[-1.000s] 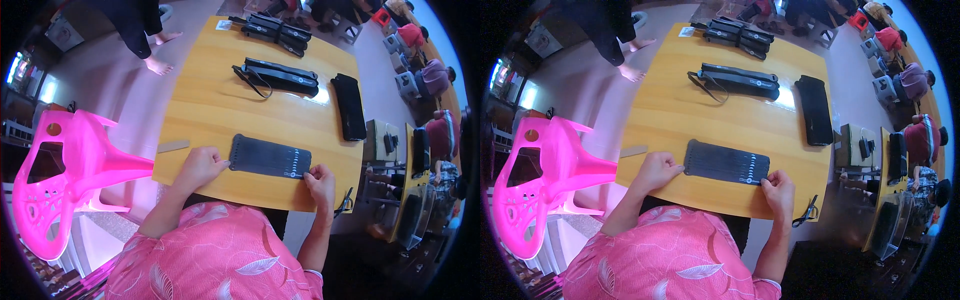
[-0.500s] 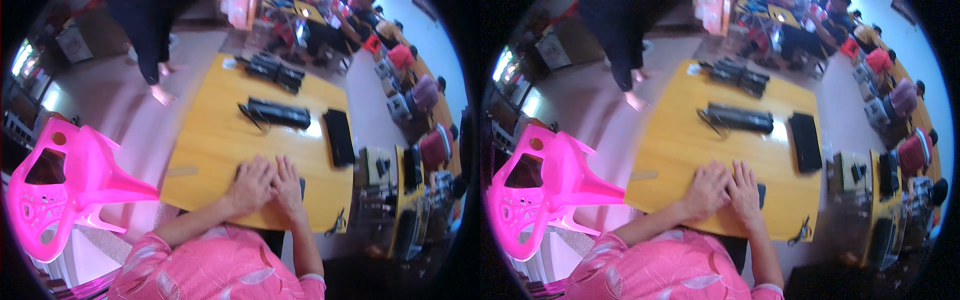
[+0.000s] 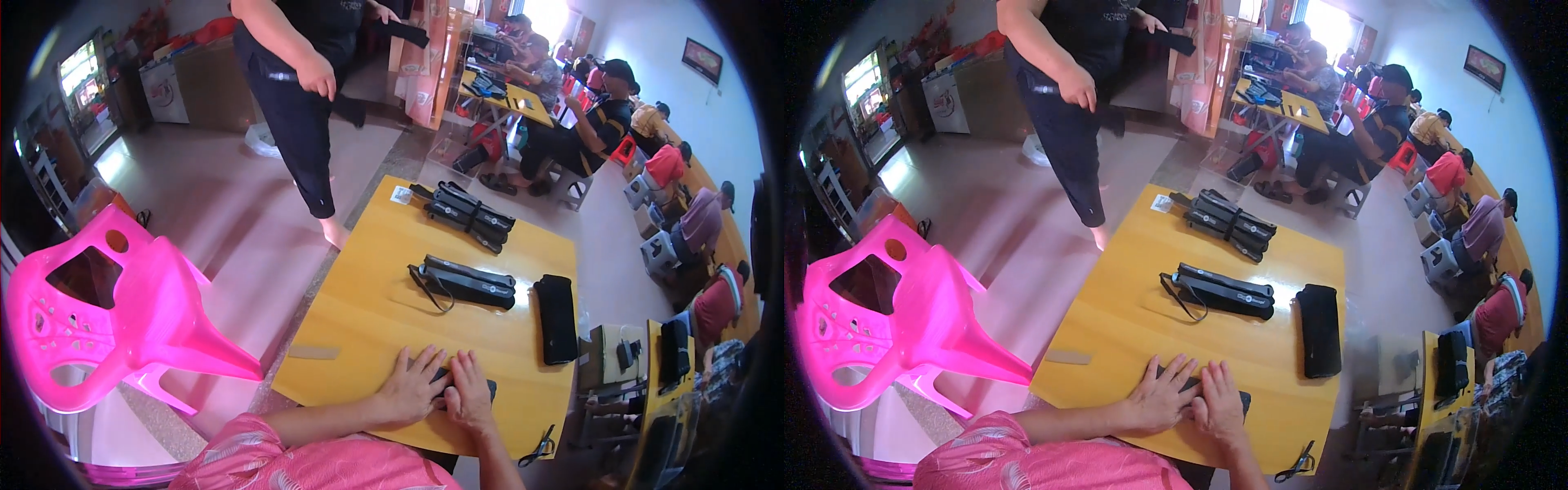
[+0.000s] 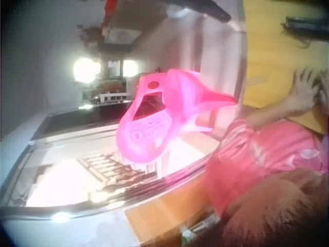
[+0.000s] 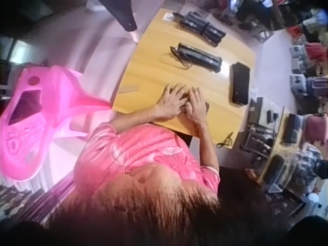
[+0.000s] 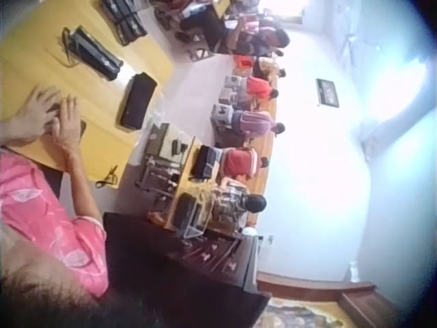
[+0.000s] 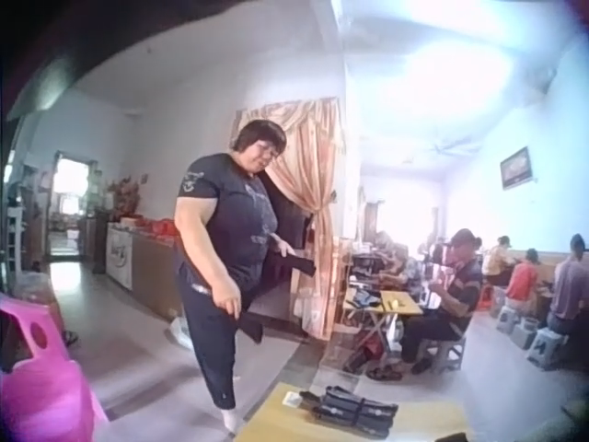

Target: Assembling hair extension components by attaching clips to straps and organizing them for packaging.

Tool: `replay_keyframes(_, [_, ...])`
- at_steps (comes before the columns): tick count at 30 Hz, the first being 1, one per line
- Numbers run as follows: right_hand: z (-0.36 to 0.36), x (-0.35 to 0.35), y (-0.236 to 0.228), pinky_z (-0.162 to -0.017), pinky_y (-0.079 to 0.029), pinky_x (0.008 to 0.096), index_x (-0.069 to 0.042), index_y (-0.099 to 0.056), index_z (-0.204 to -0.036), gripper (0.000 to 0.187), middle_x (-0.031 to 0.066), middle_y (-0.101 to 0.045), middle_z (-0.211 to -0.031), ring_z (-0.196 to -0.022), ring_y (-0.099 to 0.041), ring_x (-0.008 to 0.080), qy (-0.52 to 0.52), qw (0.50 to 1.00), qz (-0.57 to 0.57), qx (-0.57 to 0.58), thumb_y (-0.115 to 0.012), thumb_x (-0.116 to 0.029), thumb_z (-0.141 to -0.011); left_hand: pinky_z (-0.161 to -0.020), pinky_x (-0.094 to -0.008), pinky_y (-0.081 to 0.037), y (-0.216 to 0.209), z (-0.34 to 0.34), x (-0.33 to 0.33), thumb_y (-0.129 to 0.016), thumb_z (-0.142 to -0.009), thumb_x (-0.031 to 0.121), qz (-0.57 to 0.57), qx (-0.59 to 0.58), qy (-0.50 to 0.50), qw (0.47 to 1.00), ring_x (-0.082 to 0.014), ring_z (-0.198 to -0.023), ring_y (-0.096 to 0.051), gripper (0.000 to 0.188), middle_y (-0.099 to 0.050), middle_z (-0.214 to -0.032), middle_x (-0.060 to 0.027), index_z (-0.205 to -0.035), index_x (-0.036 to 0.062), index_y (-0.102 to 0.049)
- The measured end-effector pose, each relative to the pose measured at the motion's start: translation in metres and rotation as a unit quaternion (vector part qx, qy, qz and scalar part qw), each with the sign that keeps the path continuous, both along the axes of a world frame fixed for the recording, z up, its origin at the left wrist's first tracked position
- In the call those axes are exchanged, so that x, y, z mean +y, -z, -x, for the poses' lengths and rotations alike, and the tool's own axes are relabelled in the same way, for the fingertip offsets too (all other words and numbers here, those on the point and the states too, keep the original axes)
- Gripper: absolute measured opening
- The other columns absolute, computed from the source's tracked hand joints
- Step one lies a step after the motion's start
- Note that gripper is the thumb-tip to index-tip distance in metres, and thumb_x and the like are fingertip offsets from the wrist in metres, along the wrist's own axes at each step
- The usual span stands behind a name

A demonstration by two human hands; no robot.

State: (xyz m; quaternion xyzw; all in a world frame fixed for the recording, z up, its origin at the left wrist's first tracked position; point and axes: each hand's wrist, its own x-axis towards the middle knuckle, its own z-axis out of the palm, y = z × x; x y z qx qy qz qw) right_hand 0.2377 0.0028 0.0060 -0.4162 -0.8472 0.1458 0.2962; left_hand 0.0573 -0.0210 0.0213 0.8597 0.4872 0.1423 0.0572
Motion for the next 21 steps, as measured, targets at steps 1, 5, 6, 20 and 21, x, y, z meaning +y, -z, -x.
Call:
replay_keyframes(1, [0.003,-0.003,-0.007,-0.108,-0.028,0.0492,0.004,-0.045,-0.128,0.053,0.0267,-0.04,-0.136,-0.13,-0.034,0.0448,-0.011,0.998,0.01,-0.063,-0.053,-0.017,-0.081,-0.101,-0.063,-0.021,-0.002,0.001,0.0,-0.046,-0.089,0.043,0.014,0.034,0.004,0.999,-0.0345,-0.136,-0.025,0.056,-0.032,-0.145,-0.0189,-0.137,0.0142,-0.043])
replay_keyframes(5, [0.011,-0.006,-0.013,-0.109,-0.026,0.0479,0.001,-0.043,-0.131,0.059,0.0229,-0.041,-0.137,-0.13,-0.034,0.0408,-0.002,0.987,0.013,-0.162,-0.056,-0.03,-0.082,-0.101,-0.0641,-0.019,0.001,-0.003,-0.003,-0.047,-0.087,0.035,0.027,0.068,-0.004,0.997,-0.0346,-0.137,-0.023,0.054,-0.03,-0.146,-0.0192,-0.135,0.0119,-0.044])
replay_keyframes(6, [0.012,-0.007,-0.013,-0.108,-0.027,0.0475,0.0,-0.044,-0.132,0.061,0.0222,-0.042,-0.136,-0.131,-0.034,0.0397,0.005,0.984,0.0,-0.176,-0.057,-0.033,-0.082,-0.101,-0.0641,-0.019,0.003,-0.003,-0.005,-0.047,-0.087,0.035,0.03,0.064,-0.004,0.997,-0.0346,-0.137,-0.023,0.054,-0.03,-0.146,-0.0192,-0.135,0.0119,-0.044])
replay_keyframes(20, [-0.015,-0.015,-0.029,-0.112,-0.016,0.0487,-0.007,-0.042,-0.136,0.056,0.019,-0.033,-0.144,-0.137,-0.025,0.0356,0.052,0.966,0.061,-0.245,-0.051,-0.034,-0.087,-0.109,-0.0573,-0.01,0.021,0.013,0.004,-0.044,-0.092,0.036,0.103,-0.102,0.02,0.989,-0.0299,-0.14,-0.019,0.056,-0.031,-0.147,-0.0162,-0.138,0.0056,-0.037])
replay_keyframes(21, [-0.017,-0.016,-0.029,-0.112,-0.015,0.0485,-0.007,-0.042,-0.136,0.056,0.0185,-0.033,-0.144,-0.137,-0.024,0.0355,0.052,0.967,0.061,-0.242,-0.051,-0.033,-0.087,-0.109,-0.0564,-0.013,0.02,0.015,0.004,-0.044,-0.093,0.035,0.117,-0.108,0.022,0.987,-0.0297,-0.14,-0.021,0.054,-0.033,-0.146,-0.0152,-0.137,0.0045,-0.039])
